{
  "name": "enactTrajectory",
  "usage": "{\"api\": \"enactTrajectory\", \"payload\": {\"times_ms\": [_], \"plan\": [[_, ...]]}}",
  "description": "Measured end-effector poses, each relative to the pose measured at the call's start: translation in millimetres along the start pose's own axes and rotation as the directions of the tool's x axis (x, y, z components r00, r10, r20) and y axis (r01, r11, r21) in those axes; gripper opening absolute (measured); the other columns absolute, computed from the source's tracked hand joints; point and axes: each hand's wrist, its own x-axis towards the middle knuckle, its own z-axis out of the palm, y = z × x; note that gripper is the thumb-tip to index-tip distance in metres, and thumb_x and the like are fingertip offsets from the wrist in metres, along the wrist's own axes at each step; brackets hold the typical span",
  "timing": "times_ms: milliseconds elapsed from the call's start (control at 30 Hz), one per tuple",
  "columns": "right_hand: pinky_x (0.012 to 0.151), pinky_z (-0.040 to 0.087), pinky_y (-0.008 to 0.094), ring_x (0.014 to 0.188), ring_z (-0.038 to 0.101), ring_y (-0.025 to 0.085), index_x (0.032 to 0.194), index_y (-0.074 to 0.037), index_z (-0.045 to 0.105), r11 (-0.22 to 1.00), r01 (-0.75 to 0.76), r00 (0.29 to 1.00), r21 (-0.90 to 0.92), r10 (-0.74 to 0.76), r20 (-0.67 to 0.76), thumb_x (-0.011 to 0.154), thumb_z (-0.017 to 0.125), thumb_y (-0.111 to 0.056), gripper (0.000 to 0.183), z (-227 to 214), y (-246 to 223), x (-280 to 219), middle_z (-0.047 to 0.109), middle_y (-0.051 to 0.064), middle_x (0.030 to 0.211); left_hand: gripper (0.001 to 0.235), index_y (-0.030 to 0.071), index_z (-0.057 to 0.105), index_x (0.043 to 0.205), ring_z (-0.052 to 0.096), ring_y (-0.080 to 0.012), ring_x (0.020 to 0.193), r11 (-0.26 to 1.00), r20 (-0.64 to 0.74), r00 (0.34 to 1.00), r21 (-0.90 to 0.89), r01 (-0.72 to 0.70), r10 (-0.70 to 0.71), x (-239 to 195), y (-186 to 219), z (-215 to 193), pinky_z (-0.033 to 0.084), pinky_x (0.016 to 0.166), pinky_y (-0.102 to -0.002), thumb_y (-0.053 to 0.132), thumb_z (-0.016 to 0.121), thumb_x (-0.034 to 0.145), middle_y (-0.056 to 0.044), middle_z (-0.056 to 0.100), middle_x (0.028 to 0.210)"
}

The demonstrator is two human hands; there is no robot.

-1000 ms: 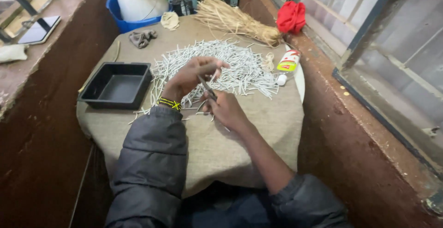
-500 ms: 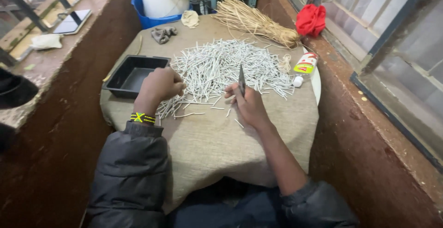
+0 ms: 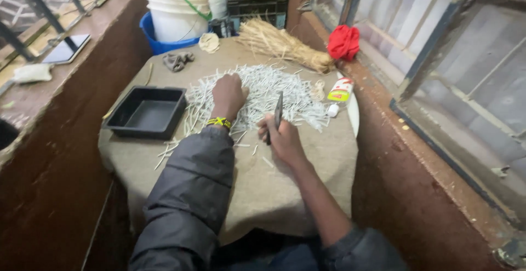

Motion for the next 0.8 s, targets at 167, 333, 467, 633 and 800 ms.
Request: {"api": "enactTrajectory", "payload": {"times_ms": [167, 333, 467, 633, 800], "plan": [[0.076, 0.058, 0.037, 0.072, 0.075, 0.024, 0.104, -0.001, 0.077, 0.999, -0.021, 1.0, -0.034, 0.021, 0.004, 0.107, 0.045, -0.039, 0.049, -4.3, -23.9, -11.2, 0.077, 0.016, 0.08, 0.021, 0.003, 0.076, 0.103, 0.075, -0.0402, 0.084, 0.971, -0.093, 0.995, -0.239, 0.0, -0.023, -22.5, 13.8, -32.1, 0.062, 0.074, -0.05, 0.012, 0.07, 0.085, -0.018, 0.071, 0.084], [0.078, 0.058, 0.038, 0.074, 0.076, 0.025, 0.107, -0.001, 0.077, 0.999, -0.033, 0.999, -0.037, 0.034, 0.014, 0.106, 0.045, -0.041, 0.051, -5.1, -20.3, -9.6, 0.077, 0.016, 0.08, 0.021, 0.013, 0.076, 0.109, 0.076, -0.0229, 0.073, 0.654, -0.122, 0.981, -0.757, 0.006, -0.15, -40.8, 26.8, -72.9, 0.062, 0.069, -0.037, 0.018, 0.071, 0.089, -0.015, 0.074, 0.093], [0.077, 0.06, 0.039, 0.08, 0.077, 0.027, 0.114, 0.0, 0.074, 1.0, -0.022, 0.998, 0.014, 0.021, 0.067, 0.106, 0.043, -0.044, 0.054, -13.4, -17.6, -5.3, 0.078, 0.019, 0.091, 0.022, 0.012, 0.078, 0.103, 0.077, -0.0192, 0.078, 0.459, -0.2, 0.956, -0.884, -0.082, -0.215, -46.1, 36.6, -96.0, 0.063, 0.07, -0.03, 0.022, 0.084, 0.084, -0.011, 0.076, 0.093], [0.067, 0.06, 0.041, 0.073, 0.075, 0.03, 0.114, 0.002, 0.072, 0.998, -0.04, 0.994, -0.047, 0.044, 0.1, 0.106, 0.042, -0.051, 0.062, -31.8, -19.2, -6.4, 0.075, 0.023, 0.087, 0.021, 0.004, 0.076, 0.098, 0.078, -0.0209, 0.075, 0.408, -0.361, 0.885, -0.885, -0.225, -0.294, -53.0, 52.4, -125.3, 0.066, 0.069, -0.031, 0.015, 0.088, 0.083, -0.015, 0.077, 0.089], [0.05, 0.062, 0.033, 0.063, 0.073, 0.029, 0.12, 0.013, 0.063, 0.974, -0.19, 0.965, 0.123, 0.162, 0.208, 0.103, 0.049, -0.045, 0.062, -30.6, -38.3, -19.9, 0.072, 0.03, 0.096, 0.027, -0.006, 0.065, 0.099, 0.074, -0.0244, 0.085, -0.033, -0.171, 0.923, -0.981, -0.193, -0.344, -87.0, 90.7, -124.1, 0.066, 0.086, -0.039, 0.011, 0.082, 0.088, -0.015, 0.066, 0.092]]}}
